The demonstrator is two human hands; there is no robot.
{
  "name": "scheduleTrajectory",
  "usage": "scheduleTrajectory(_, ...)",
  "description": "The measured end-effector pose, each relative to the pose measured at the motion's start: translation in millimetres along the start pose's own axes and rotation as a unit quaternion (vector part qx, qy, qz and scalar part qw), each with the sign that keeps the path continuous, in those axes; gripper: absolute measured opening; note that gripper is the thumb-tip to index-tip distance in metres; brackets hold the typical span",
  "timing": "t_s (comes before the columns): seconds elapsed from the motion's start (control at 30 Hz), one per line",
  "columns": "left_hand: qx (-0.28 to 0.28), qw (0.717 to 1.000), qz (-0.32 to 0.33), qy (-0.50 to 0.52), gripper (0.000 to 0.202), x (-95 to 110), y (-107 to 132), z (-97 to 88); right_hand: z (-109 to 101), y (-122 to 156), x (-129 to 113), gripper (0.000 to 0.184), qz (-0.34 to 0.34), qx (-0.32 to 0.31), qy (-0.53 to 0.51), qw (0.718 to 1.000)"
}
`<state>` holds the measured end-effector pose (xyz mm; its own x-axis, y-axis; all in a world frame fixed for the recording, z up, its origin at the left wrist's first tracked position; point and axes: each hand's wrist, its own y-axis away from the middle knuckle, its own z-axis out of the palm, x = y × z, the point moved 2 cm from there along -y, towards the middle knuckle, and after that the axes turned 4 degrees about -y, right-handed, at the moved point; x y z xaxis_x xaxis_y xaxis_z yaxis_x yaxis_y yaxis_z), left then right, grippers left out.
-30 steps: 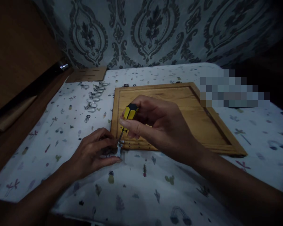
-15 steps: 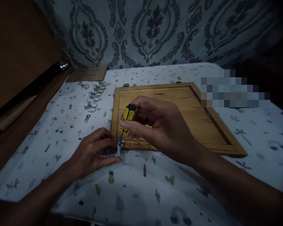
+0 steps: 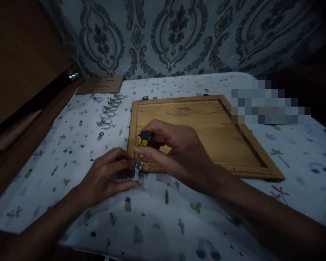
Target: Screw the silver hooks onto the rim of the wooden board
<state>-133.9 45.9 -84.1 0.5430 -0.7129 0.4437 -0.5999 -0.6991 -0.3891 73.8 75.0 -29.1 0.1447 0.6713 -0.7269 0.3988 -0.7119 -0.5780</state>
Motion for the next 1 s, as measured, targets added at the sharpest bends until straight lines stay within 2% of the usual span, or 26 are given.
scheduleTrajectory(0.17,-0.011,1.000,-0.011,0.002,0.033,0.4,0.5,-0.4,-4.5,0.5,-2.8,0.018,0.053,0.045,-0.030,0.997)
scheduleTrajectory(0.53,0.004,1.000,0.007,-0.015,0.032,1.3,-0.8,-0.9,-4.0,1.0,-5.3,0.022,0.092,0.022,-0.071,0.993)
scheduleTrajectory(1.0,0.001,1.000,-0.007,-0.009,0.030,0.0,0.7,-0.3,-8.4,-2.1,-8.0,0.018,0.031,-0.027,-0.018,0.999)
